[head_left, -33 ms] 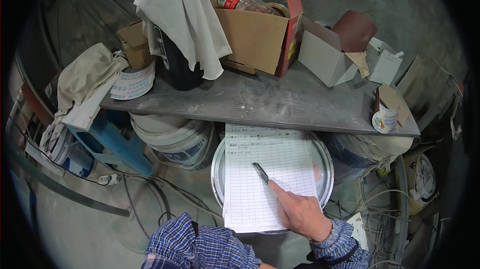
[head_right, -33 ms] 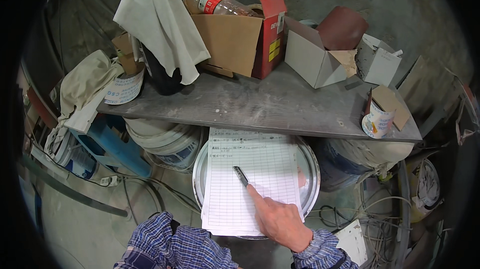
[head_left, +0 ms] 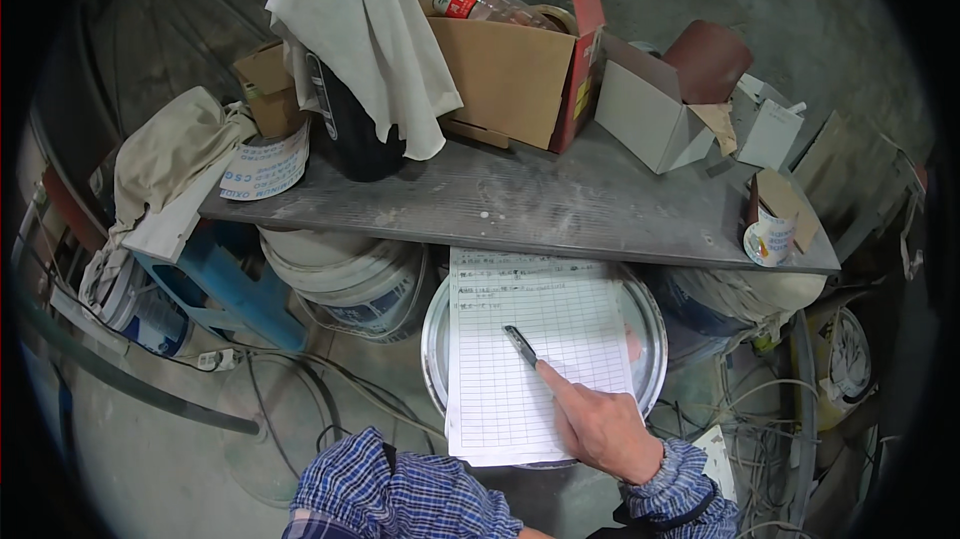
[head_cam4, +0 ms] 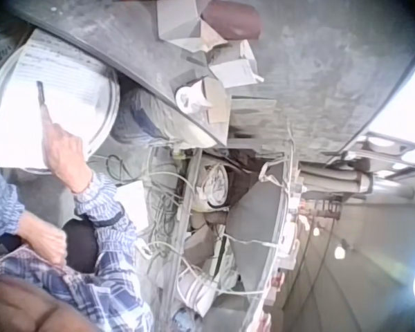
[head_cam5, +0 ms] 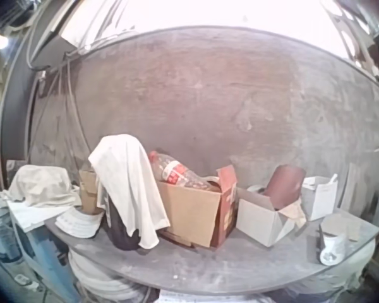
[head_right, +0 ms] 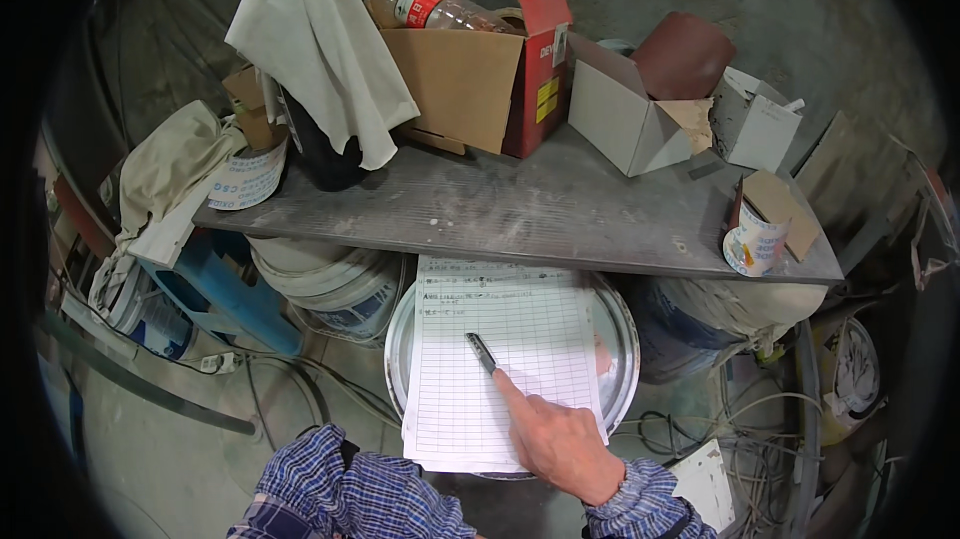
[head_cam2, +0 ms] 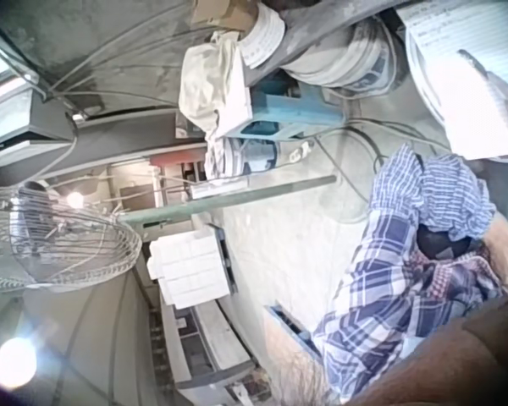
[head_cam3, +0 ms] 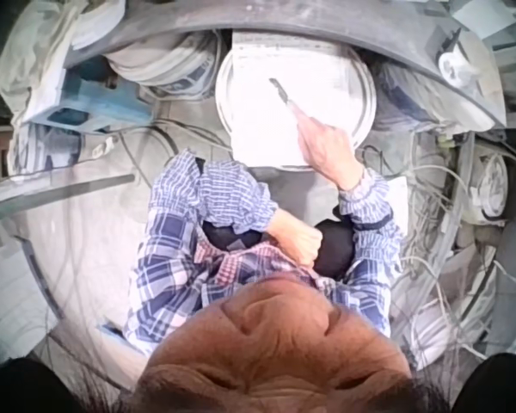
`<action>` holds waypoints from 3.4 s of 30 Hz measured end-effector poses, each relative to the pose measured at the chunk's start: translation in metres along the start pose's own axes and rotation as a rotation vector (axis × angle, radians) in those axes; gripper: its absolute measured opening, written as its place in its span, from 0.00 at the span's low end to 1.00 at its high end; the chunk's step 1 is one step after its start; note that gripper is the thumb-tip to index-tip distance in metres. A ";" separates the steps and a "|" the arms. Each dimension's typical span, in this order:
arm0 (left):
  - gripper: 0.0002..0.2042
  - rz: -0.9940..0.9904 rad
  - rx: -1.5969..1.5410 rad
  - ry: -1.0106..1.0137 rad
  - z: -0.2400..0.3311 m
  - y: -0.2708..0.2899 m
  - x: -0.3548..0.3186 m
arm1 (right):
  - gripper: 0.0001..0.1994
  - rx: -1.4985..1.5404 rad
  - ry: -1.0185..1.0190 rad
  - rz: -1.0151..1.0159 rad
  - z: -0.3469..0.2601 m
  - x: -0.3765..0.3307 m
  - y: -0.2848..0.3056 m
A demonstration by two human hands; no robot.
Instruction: Filling out a production output and quality registration form using a pen.
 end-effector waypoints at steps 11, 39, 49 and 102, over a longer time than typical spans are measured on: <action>0.10 -0.009 0.011 0.000 -0.004 -0.005 0.002 | 0.31 0.004 -0.020 -0.028 -0.001 0.001 0.001; 0.09 0.013 0.038 -0.013 -0.004 -0.007 0.001 | 0.30 -0.023 -0.011 -0.018 -0.003 0.003 0.003; 0.09 0.018 -0.001 -0.017 -0.005 0.000 0.000 | 0.30 -0.009 0.013 0.011 0.001 0.001 0.000; 0.06 0.040 0.014 0.019 -0.006 -0.005 0.004 | 0.31 -0.030 -0.022 -0.053 -0.004 0.004 0.004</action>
Point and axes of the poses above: each hand's wrist, its own x-axis towards the middle knuckle, its own y-axis out of the back of the hand, z = x × y, the point moved 5 cm from there along x, towards the middle knuckle, and after that the axes turned 3 degrees about x, right-handed, at the moved point
